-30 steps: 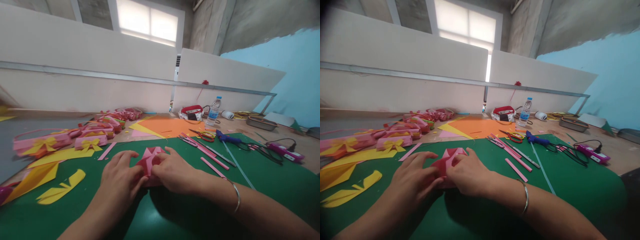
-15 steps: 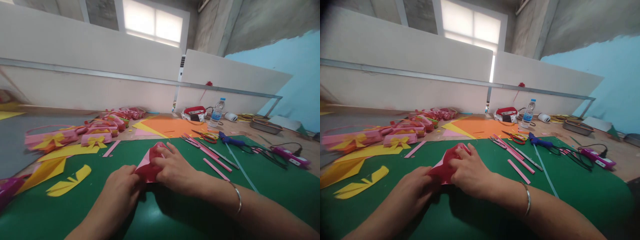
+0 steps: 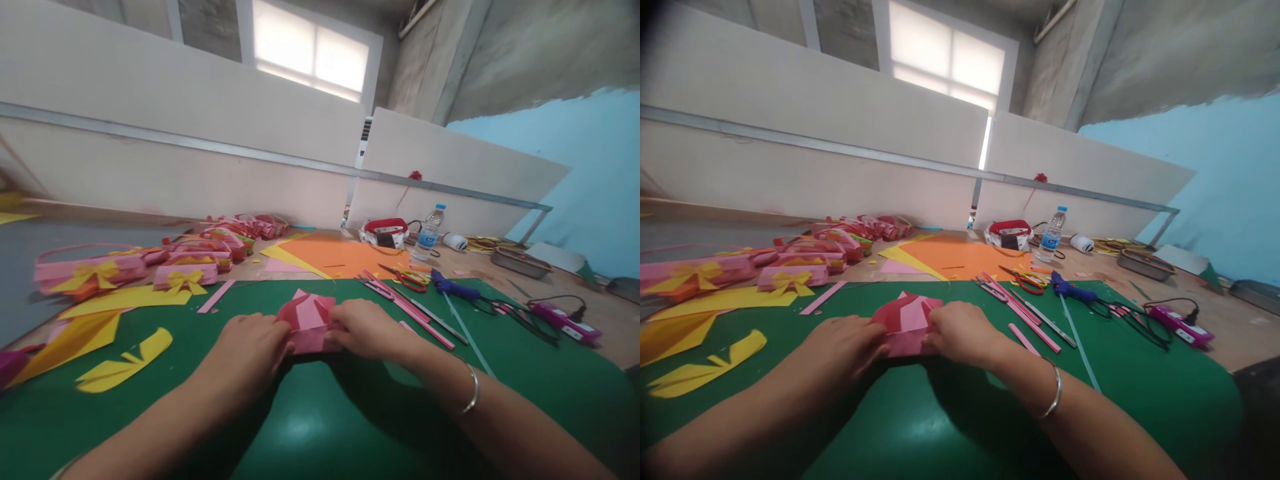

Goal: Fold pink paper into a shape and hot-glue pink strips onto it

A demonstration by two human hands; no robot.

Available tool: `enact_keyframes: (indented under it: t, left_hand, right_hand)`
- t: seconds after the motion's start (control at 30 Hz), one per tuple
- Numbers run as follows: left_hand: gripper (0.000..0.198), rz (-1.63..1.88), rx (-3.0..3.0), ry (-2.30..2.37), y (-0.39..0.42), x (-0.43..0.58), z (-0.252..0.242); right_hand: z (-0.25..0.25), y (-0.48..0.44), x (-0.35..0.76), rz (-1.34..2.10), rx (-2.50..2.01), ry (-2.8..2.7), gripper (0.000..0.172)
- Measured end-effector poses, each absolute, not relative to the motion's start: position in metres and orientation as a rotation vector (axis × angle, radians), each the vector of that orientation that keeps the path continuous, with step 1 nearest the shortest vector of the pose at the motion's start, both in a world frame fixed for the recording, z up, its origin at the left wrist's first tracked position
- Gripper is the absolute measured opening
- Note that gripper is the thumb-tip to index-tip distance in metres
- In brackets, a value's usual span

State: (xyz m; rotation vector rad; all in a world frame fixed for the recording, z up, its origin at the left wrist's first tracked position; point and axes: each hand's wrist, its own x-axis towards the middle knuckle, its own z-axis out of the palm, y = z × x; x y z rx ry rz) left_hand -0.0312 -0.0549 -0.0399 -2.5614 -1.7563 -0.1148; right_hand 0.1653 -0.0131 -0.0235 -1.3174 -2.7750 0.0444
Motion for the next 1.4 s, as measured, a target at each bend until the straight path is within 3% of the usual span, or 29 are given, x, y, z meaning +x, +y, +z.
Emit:
enact_keyframes:
  t: [0.2,0.63,1.0,1.2,1.4]
  left_hand:
    - [0.029,0.016,-2.622,-1.678,-0.048,-0.026,-0.026]
    - [0.029,-0.021,-2.597,-1.748,-0.053,-0.015,-0.027]
    - [0.022,0.079,-2.525,-1.882,-0.05,-0.004,-0.022]
    - [0.035,0.087,-2.502,-1.924,-0.047,-0.002,-0.023]
    - [0.032,0.08,-2.474,-1.926,-0.05,0.001,-0.023]
  right_hand:
    - [-0.018,-0.014,0.165,0.178,-1.217,-2.767,0.028]
    - [-0.021,-0.032,0.154,-0.145,-1.427,-2.87,0.022]
    - [-0.022,-0.029,0.147,-0.112,-1.379,-3.0,0.016]
    - [-0.024,-0.028,0.145,-0.077,-1.519,-2.993,0.018]
    - [-0.023,-0.028,0.146,-0.06,-1.476,-3.011,0.019]
